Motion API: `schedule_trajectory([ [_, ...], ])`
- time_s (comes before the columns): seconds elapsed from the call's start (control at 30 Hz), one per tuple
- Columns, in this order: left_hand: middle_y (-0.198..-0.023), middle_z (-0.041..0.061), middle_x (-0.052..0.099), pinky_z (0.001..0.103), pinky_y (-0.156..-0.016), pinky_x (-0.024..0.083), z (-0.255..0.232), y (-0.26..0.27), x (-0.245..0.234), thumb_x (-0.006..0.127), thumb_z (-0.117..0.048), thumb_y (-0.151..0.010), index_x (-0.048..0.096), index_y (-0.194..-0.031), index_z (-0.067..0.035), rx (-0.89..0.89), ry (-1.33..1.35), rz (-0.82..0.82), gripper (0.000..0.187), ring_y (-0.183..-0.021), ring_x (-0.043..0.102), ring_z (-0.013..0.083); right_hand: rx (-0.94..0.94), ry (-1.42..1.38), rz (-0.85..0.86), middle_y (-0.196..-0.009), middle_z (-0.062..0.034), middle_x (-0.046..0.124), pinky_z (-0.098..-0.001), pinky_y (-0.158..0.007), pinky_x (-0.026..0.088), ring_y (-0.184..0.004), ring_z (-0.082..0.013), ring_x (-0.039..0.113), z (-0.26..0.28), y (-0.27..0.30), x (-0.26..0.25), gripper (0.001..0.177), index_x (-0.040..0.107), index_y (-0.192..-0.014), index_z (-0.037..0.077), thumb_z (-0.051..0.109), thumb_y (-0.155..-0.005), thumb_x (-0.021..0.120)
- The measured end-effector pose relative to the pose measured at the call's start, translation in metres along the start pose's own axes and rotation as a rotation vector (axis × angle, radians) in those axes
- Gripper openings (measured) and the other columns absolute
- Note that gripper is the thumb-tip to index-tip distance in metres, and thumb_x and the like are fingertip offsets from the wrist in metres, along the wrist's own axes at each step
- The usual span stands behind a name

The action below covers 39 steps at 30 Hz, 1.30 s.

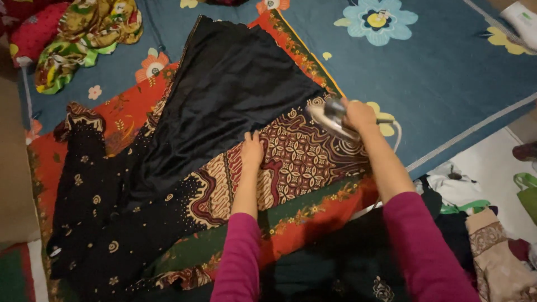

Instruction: Iron a piece of clothing on a flat surface.

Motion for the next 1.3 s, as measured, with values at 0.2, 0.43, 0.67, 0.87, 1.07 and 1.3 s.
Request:
schedule_trajectory([
  [0.2, -0.133, 0.026, 0.049, 0.055, -0.077, 0.056, 0.005, 0.001, -0.015, 0.064, -0.029, -0.098, 0.057, -0.125, -0.010, -0.142, 0.117, -0.135, 0.035, -0.090, 0.067, 0.0487, 0.114, 0.000, -0.015, -0.098, -0.0216, 0.074, -0.0553, -0.075, 0.056, -0.088, -0.0436, 0.072, -0.010, -0.017, 0.054, 0.040, 0.060, -0.126, 0.013, 0.027, -0.090, 0.070],
  [0.43, -0.107, 0.020, 0.065, 0.056, -0.081, 0.053, 0.043, -0.017, -0.016, 0.063, -0.024, -0.100, 0.062, -0.102, -0.009, -0.291, 0.237, -0.310, 0.015, -0.099, 0.065, 0.0450, -0.267, 0.042, 0.285, -0.093, -0.0169, 0.074, -0.0532, -0.073, 0.057, -0.086, -0.0393, 0.073, 0.088, 0.007, 0.020, 0.047, 0.061, -0.127, 0.029, 0.028, -0.082, 0.073],
  [0.67, -0.101, 0.019, 0.070, 0.053, -0.087, 0.053, 0.053, -0.026, -0.005, 0.064, -0.026, -0.095, 0.067, -0.096, -0.008, -0.255, 0.338, -0.231, 0.018, -0.100, 0.065, 0.0412, -0.001, 0.054, 0.002, -0.086, -0.0175, 0.074, -0.0529, -0.066, 0.058, -0.079, -0.0391, 0.073, 0.084, -0.024, 0.065, 0.034, 0.061, -0.127, 0.020, 0.019, -0.093, 0.064],
  [0.87, -0.115, 0.020, 0.063, 0.054, -0.081, 0.054, 0.044, -0.012, -0.039, 0.062, -0.029, -0.095, 0.064, -0.105, -0.009, -0.219, 0.166, -0.095, 0.022, -0.101, 0.065, 0.0428, -0.267, 0.048, 0.148, -0.084, -0.0161, 0.074, -0.0521, -0.065, 0.058, -0.079, -0.0375, 0.074, 0.117, 0.011, 0.030, 0.029, 0.062, -0.116, 0.019, 0.018, -0.087, 0.063],
  [1.07, -0.115, 0.022, 0.065, 0.055, -0.079, 0.056, 0.045, -0.016, -0.049, 0.057, -0.027, -0.101, 0.056, -0.113, -0.008, -0.186, 0.067, -0.013, 0.022, -0.096, 0.068, 0.0458, -0.062, 0.080, 0.141, -0.088, -0.0195, 0.074, -0.0557, -0.066, 0.057, -0.081, -0.0411, 0.073, 0.042, -0.009, 0.042, 0.024, 0.059, -0.117, 0.012, 0.019, -0.094, 0.063],
  [1.3, -0.116, 0.021, 0.067, 0.054, -0.079, 0.057, 0.067, -0.015, -0.025, 0.059, -0.018, -0.094, 0.059, -0.113, -0.009, -0.158, 0.009, -0.030, 0.021, -0.094, 0.070, 0.0442, 0.193, -0.070, -0.052, -0.094, -0.0270, 0.073, -0.0580, -0.073, 0.056, -0.088, -0.0469, 0.072, -0.001, -0.006, 0.017, 0.027, 0.062, -0.114, 0.006, 0.021, -0.092, 0.067],
])
Point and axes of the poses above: each hand's wrist, its own y-axis away from the middle knuckle, its own x-axis out of the palm, z = x × y, the point moved 9 cm from there along -y, towards the middle knuckle
